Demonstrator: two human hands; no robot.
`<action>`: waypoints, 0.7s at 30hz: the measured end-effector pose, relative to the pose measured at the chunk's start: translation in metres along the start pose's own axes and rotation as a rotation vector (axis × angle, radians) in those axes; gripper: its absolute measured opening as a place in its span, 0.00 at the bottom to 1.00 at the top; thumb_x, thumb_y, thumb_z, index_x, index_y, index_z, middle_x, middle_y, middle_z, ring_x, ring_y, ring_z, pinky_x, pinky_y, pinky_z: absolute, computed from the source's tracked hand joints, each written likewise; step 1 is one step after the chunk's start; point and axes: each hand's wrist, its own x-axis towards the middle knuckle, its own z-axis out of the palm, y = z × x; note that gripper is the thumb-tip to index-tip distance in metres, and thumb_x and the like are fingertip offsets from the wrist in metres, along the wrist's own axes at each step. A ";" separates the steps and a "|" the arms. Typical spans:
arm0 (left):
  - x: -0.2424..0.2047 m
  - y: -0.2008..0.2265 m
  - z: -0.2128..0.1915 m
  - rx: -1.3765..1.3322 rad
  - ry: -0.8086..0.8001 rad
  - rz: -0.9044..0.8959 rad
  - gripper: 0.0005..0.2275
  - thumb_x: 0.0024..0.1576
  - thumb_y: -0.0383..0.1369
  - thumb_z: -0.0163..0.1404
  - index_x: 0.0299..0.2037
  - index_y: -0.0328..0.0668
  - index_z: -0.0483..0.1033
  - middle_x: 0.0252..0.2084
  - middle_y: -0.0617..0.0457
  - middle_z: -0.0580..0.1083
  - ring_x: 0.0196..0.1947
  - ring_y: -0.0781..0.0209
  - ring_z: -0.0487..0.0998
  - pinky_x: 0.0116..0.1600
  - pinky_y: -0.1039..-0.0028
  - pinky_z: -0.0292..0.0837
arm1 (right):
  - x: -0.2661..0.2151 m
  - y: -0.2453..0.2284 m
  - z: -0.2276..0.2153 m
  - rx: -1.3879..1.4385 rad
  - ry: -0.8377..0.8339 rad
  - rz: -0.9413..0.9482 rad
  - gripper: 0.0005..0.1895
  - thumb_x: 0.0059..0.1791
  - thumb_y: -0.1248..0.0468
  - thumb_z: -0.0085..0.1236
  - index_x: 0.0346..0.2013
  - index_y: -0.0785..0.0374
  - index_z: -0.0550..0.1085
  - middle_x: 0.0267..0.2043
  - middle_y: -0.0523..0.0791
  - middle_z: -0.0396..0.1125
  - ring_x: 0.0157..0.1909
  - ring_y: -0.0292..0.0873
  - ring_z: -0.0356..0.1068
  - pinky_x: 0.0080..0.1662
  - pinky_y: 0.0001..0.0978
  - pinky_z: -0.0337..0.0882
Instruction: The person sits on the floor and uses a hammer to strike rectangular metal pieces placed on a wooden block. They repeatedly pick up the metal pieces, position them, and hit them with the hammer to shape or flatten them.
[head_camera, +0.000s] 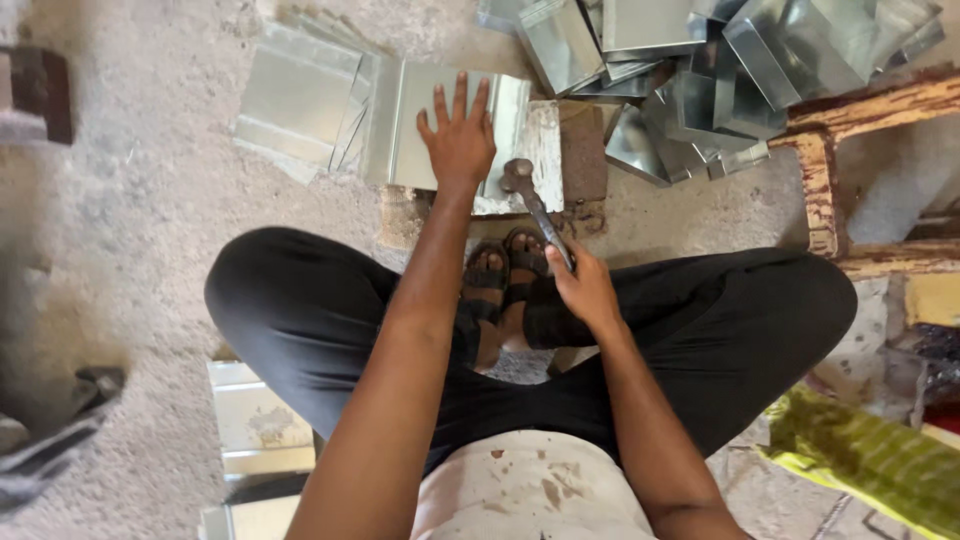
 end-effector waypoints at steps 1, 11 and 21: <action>0.005 0.002 -0.001 0.004 -0.006 -0.007 0.22 0.67 0.42 0.40 0.73 0.67 0.59 0.78 0.57 0.53 0.76 0.43 0.52 0.72 0.39 0.42 | 0.000 0.000 -0.002 -0.039 0.042 -0.018 0.23 0.58 0.50 0.50 0.49 0.69 0.74 0.30 0.57 0.71 0.33 0.58 0.72 0.37 0.46 0.70; 0.007 -0.001 0.005 0.035 -0.033 -0.019 0.22 0.68 0.43 0.38 0.73 0.66 0.59 0.78 0.57 0.52 0.76 0.43 0.50 0.73 0.39 0.41 | 0.001 0.023 0.016 0.371 -0.126 0.452 0.24 0.57 0.44 0.46 0.33 0.62 0.69 0.19 0.43 0.60 0.19 0.39 0.59 0.23 0.34 0.56; -0.003 -0.002 0.001 -0.021 0.056 0.017 0.18 0.67 0.41 0.43 0.67 0.55 0.66 0.73 0.49 0.60 0.75 0.40 0.54 0.71 0.37 0.46 | 0.006 0.013 0.031 0.803 -0.135 0.727 0.17 0.51 0.48 0.58 0.42 0.54 0.65 0.24 0.37 0.55 0.19 0.29 0.52 0.21 0.23 0.54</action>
